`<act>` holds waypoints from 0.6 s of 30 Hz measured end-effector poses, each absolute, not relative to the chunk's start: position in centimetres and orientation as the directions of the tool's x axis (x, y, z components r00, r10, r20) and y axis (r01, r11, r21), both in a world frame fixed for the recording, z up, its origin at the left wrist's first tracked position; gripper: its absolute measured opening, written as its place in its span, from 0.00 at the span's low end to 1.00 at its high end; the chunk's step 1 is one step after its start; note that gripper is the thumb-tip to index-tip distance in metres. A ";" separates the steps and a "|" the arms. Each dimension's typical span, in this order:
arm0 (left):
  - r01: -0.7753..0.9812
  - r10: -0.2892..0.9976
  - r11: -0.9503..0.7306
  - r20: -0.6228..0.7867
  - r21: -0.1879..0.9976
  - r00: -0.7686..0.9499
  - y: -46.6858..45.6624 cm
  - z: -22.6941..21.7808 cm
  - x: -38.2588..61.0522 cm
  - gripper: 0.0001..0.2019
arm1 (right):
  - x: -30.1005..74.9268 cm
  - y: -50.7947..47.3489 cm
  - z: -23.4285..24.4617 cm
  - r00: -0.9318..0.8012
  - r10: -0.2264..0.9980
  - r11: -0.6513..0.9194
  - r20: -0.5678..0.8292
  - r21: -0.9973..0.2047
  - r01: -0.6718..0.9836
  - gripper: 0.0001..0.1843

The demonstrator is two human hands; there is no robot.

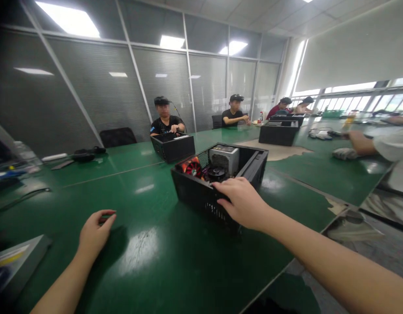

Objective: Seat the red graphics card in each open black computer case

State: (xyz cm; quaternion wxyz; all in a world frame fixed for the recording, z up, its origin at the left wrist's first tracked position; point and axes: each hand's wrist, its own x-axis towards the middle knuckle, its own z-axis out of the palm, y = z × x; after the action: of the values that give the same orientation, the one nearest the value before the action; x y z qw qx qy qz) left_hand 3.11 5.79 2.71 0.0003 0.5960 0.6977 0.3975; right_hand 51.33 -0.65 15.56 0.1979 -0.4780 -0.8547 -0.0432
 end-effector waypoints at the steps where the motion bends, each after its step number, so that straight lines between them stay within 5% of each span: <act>1: 0.820 0.828 -0.008 0.464 0.573 -0.316 5.6 2.7 2.9 0.16 | 52.1 -3.0 15.8 -0.541 0.758 0.622 0.364 -0.155 0.768 0.22; 5: 0.771 0.821 0.020 0.430 0.636 -0.376 4.9 2.5 2.8 0.18 | 55.8 -8.1 17.8 -0.778 0.577 0.807 0.249 -0.324 0.494 0.24; 9: 0.793 0.828 -0.020 0.456 0.609 -0.328 4.1 2.8 3.5 0.17 | 58.6 -8.6 20.3 -0.870 0.486 0.804 0.089 -0.437 0.404 0.23; 11: 0.807 0.830 -0.038 0.468 0.589 -0.303 3.8 3.0 4.0 0.16 | 58.7 -8.6 21.6 -0.855 0.517 0.781 0.038 -0.428 0.454 0.24; 15: 0.820 0.844 -0.073 0.473 0.568 -0.252 3.7 3.2 4.9 0.15 | 55.6 -7.7 23.6 -0.756 0.638 0.755 0.148 -0.312 0.576 0.30; 18: 0.829 0.859 -0.103 0.469 0.549 -0.204 4.0 3.0 5.1 0.15 | 51.3 -5.1 24.2 -0.819 0.560 0.821 0.127 -0.214 0.529 0.37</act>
State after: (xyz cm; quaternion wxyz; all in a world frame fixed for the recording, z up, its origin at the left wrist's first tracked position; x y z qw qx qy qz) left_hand 5.11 3.96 3.02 0.0190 0.6307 0.6694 0.3921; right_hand 51.28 -5.08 24.25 0.0922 -0.2867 -0.9498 0.0846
